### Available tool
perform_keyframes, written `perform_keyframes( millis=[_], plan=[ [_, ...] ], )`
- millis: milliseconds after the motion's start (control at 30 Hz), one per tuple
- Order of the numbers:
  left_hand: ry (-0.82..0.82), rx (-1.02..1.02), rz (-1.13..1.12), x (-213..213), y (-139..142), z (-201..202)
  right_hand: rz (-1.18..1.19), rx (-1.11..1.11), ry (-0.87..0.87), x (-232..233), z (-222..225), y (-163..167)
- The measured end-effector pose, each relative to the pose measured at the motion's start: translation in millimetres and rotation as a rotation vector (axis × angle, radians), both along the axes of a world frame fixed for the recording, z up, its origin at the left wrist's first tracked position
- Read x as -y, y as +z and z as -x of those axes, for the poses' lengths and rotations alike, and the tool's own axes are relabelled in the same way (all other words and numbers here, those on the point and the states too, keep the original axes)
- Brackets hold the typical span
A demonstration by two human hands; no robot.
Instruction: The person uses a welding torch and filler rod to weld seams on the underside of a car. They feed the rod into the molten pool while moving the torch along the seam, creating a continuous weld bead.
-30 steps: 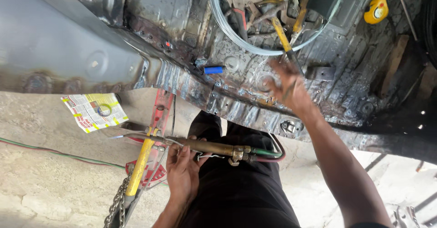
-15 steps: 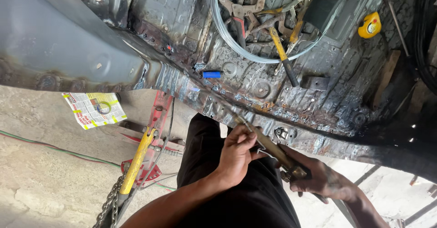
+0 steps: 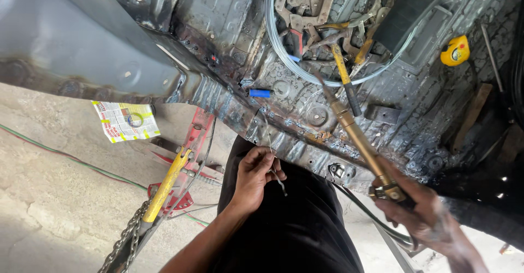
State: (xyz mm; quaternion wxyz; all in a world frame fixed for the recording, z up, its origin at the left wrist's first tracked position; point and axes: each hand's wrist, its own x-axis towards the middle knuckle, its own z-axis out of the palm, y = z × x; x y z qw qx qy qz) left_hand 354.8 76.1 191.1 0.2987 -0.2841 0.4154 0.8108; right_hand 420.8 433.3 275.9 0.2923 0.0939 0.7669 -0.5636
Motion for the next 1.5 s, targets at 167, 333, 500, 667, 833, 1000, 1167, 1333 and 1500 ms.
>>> perform_keyframes(
  millis=[167, 333, 500, 667, 833, 1000, 1167, 1333, 1500],
  plan=[
    [-0.066, 0.089, -0.077, 20, -3, -3, -0.164, -0.109, 0.049, -7, 32, 45],
    [-0.273, 0.064, -0.09, 48, 4, 5, -0.527, 0.299, -0.057, 13, 68, 104],
    [-0.351, -0.019, -0.005, 66, 3, 18, -0.437, -0.093, 0.021, 45, 85, 117],
    [-0.289, -0.018, 0.03, 76, -16, 26, -0.305, -0.172, 0.144, 59, 92, 102],
    [-0.19, 0.031, 0.059, 75, -30, 23, -0.412, 0.069, 0.069, 63, 87, 101],
    [-0.137, 0.086, 0.127, 70, -35, 23, -0.464, -0.037, 0.091, 58, 90, 96],
    [-0.058, 0.158, 0.202, 74, -41, 16, -0.38, -0.038, 0.083, 52, 88, 82],
    [-0.05, 0.176, 0.252, 62, -46, 15, -0.444, -0.08, 0.156, 32, 82, 77],
    [-0.013, 0.173, 0.212, 61, -47, 10, -0.44, -0.261, 0.173, 10, 78, 78]
  ],
)
